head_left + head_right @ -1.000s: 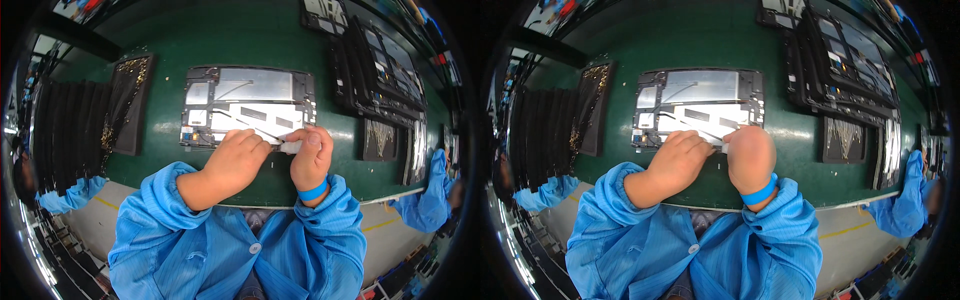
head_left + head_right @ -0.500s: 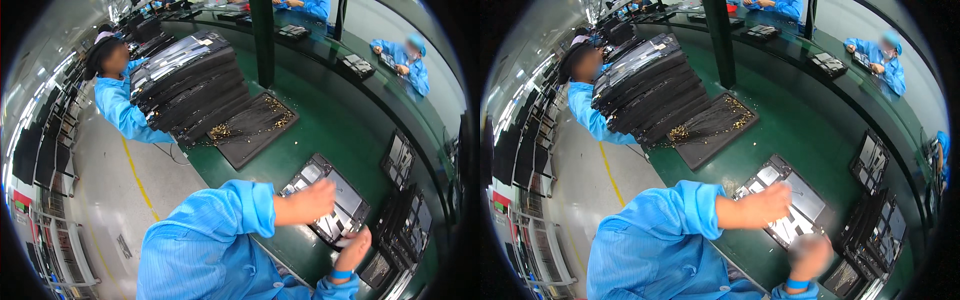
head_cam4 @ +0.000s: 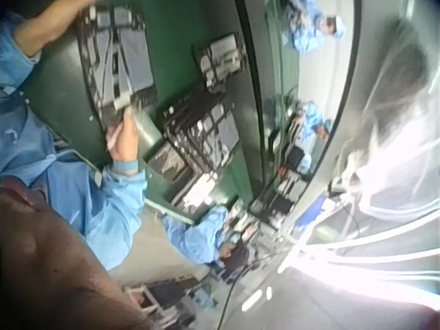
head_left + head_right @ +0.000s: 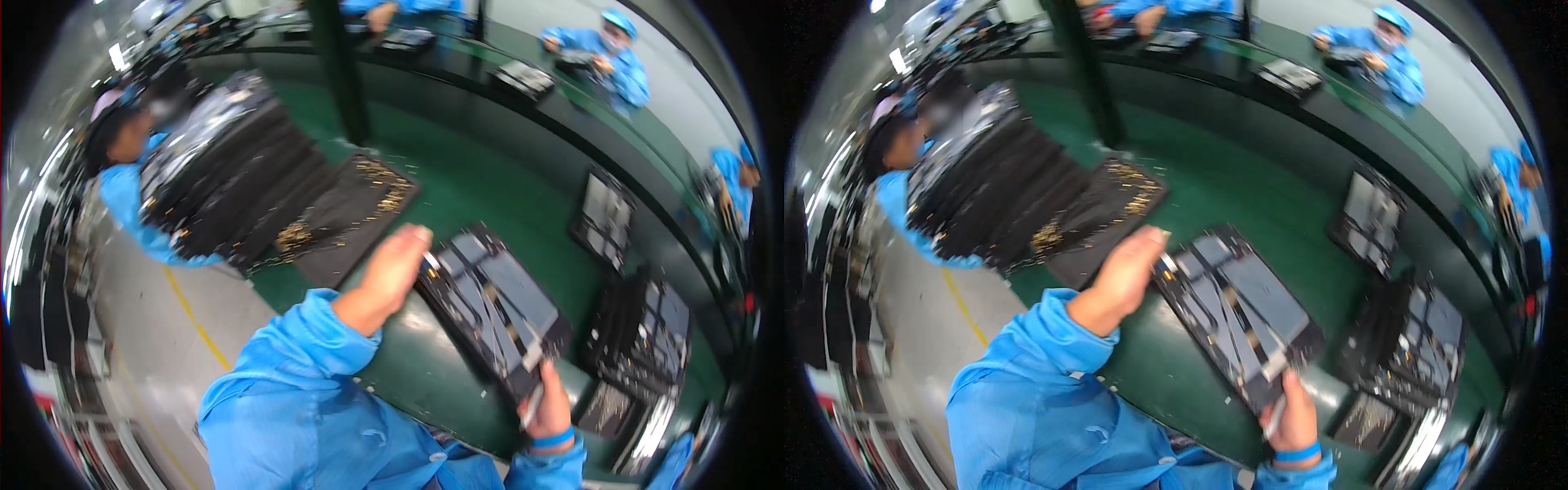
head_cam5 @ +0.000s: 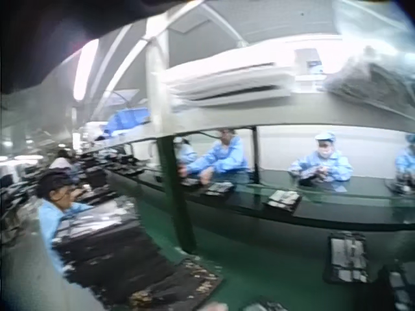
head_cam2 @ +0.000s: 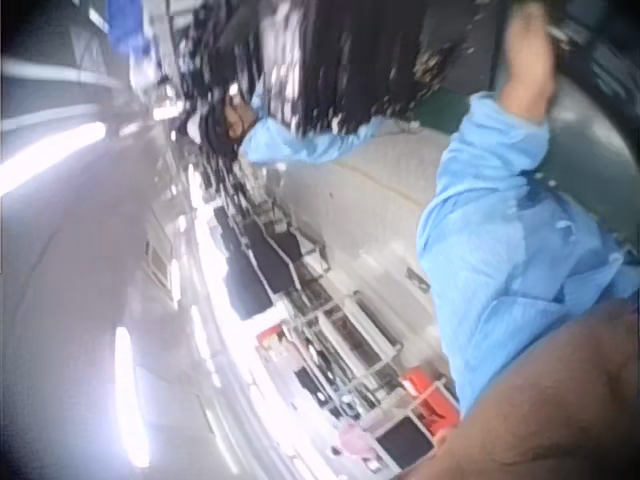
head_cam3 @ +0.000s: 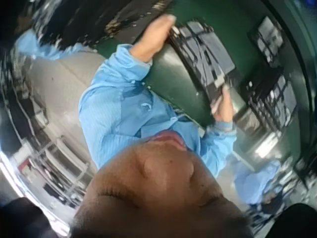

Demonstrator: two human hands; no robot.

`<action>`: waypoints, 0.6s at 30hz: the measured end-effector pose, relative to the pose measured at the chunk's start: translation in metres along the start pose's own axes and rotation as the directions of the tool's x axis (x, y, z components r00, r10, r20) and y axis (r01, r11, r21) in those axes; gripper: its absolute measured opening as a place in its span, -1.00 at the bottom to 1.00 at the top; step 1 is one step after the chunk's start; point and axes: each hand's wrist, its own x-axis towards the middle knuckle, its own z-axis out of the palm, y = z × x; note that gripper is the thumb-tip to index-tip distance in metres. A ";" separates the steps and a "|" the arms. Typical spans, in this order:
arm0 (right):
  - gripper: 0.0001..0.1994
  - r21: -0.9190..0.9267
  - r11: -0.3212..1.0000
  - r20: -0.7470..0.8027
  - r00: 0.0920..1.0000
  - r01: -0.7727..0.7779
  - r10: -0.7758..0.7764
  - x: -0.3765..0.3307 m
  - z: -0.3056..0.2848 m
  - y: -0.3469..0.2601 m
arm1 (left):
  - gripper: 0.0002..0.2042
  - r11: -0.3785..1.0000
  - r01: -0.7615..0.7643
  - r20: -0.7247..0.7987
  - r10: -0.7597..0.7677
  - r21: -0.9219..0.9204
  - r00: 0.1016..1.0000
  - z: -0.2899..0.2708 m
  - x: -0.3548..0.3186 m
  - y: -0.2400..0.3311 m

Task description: Assembling internal components and wiring of electronic devices on a production line.

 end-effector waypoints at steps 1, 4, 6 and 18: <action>-0.70 0.071 0.997 0.003 1.000 0.027 -0.027 0.008 0.007 -0.005 | -0.60 0.986 -0.023 -0.100 0.006 -0.167 0.995 0.009 0.004 0.002; -0.71 0.123 0.988 0.029 0.995 0.089 -0.093 0.034 0.038 -0.027 | -0.41 0.855 0.386 0.085 -0.381 -0.347 0.921 0.045 -0.012 0.021; -0.70 0.052 0.984 0.064 0.983 0.169 -0.173 0.034 0.052 -0.038 | -0.48 0.828 0.490 0.124 -0.475 -0.271 0.871 0.063 -0.019 0.030; -0.52 0.159 0.952 -0.097 0.964 0.262 -0.249 0.110 0.076 -0.077 | -0.70 0.698 0.503 0.240 -0.446 -0.509 0.862 0.087 0.083 -0.004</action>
